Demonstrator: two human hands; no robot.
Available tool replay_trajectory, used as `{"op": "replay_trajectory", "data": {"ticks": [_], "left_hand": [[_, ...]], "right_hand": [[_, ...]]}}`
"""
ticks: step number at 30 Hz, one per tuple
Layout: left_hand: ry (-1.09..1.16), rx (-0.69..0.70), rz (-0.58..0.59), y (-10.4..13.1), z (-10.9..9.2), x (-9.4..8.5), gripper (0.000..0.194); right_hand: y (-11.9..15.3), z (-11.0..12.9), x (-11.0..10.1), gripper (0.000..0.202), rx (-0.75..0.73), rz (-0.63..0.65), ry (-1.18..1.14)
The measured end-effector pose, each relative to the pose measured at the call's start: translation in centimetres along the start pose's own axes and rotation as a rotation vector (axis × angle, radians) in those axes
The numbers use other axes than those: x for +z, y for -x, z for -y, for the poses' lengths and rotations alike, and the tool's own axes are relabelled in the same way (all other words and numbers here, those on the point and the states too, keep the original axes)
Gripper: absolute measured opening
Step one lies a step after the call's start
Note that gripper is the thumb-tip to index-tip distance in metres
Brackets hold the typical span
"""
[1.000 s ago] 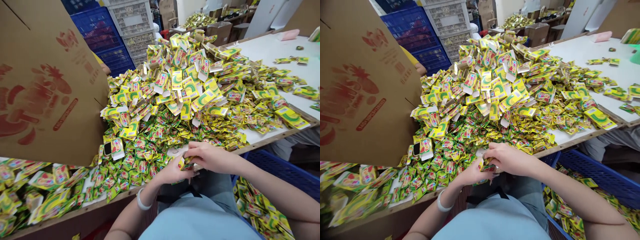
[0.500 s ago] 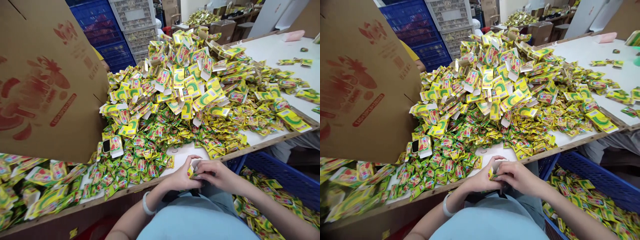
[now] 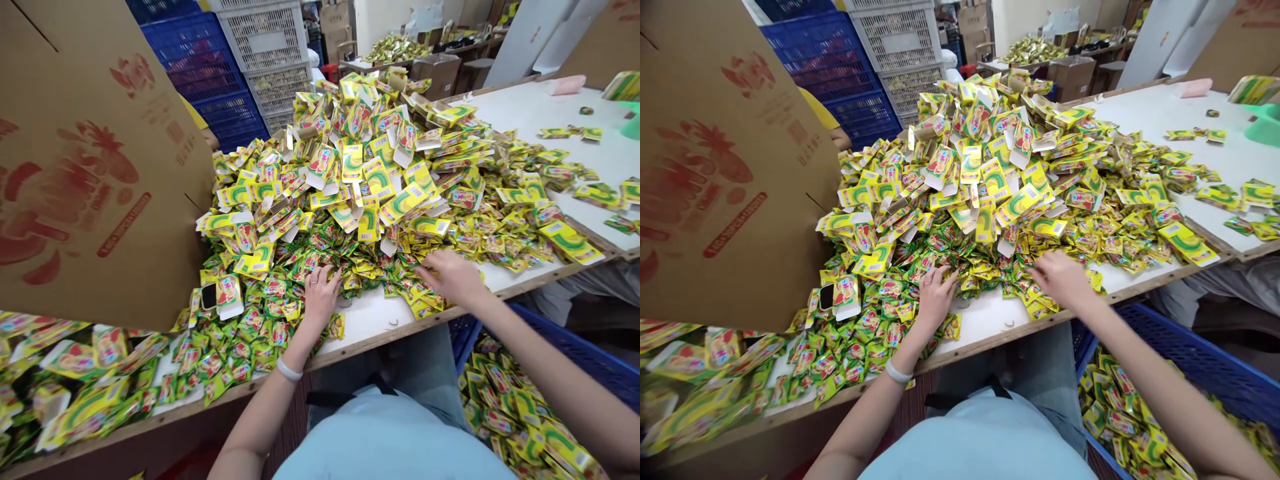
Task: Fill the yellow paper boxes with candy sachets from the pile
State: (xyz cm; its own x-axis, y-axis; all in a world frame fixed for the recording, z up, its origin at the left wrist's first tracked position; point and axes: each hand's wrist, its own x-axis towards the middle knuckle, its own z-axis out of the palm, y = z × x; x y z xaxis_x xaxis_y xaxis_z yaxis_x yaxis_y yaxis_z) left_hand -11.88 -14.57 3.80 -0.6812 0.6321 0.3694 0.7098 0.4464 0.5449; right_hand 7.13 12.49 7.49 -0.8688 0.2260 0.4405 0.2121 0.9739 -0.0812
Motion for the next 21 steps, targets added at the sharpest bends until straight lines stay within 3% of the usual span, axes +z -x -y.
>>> {"op": "replay_trajectory", "data": {"ticks": [3,7,9,11,14,17,21], "left_hand": [[0.298,-0.139,-0.045,0.5,-0.5,-1.4,0.016],[0.455,-0.294,-0.051,1.2,-1.7,-2.7,0.037],[0.551,-0.347,0.001,1.5,-2.5,-2.7,0.042],[0.643,-0.384,0.069,1.6,-3.5,-2.3,0.045],[0.846,-0.470,0.170,1.9,-5.3,-1.7,0.044],[1.085,-0.600,0.200,2.2,-6.8,-1.5,0.048],[1.119,-0.620,0.186,2.4,-7.6,-1.6,0.050]], "right_hand": [[1.6,4.9,3.4,0.028,-0.055,0.110,0.116],[2.6,5.5,4.0,0.024,-0.065,0.146,0.179],[2.7,5.4,3.2,0.024,-0.079,0.078,0.128],[3.0,6.1,2.2,0.023,-0.110,-0.095,0.014],[3.2,8.6,1.6,0.032,-0.291,-0.302,-0.197],[2.9,10.8,2.0,0.034,-0.457,-0.324,-0.259],[2.7,11.4,2.4,0.032,-0.522,-0.306,-0.216]]}}
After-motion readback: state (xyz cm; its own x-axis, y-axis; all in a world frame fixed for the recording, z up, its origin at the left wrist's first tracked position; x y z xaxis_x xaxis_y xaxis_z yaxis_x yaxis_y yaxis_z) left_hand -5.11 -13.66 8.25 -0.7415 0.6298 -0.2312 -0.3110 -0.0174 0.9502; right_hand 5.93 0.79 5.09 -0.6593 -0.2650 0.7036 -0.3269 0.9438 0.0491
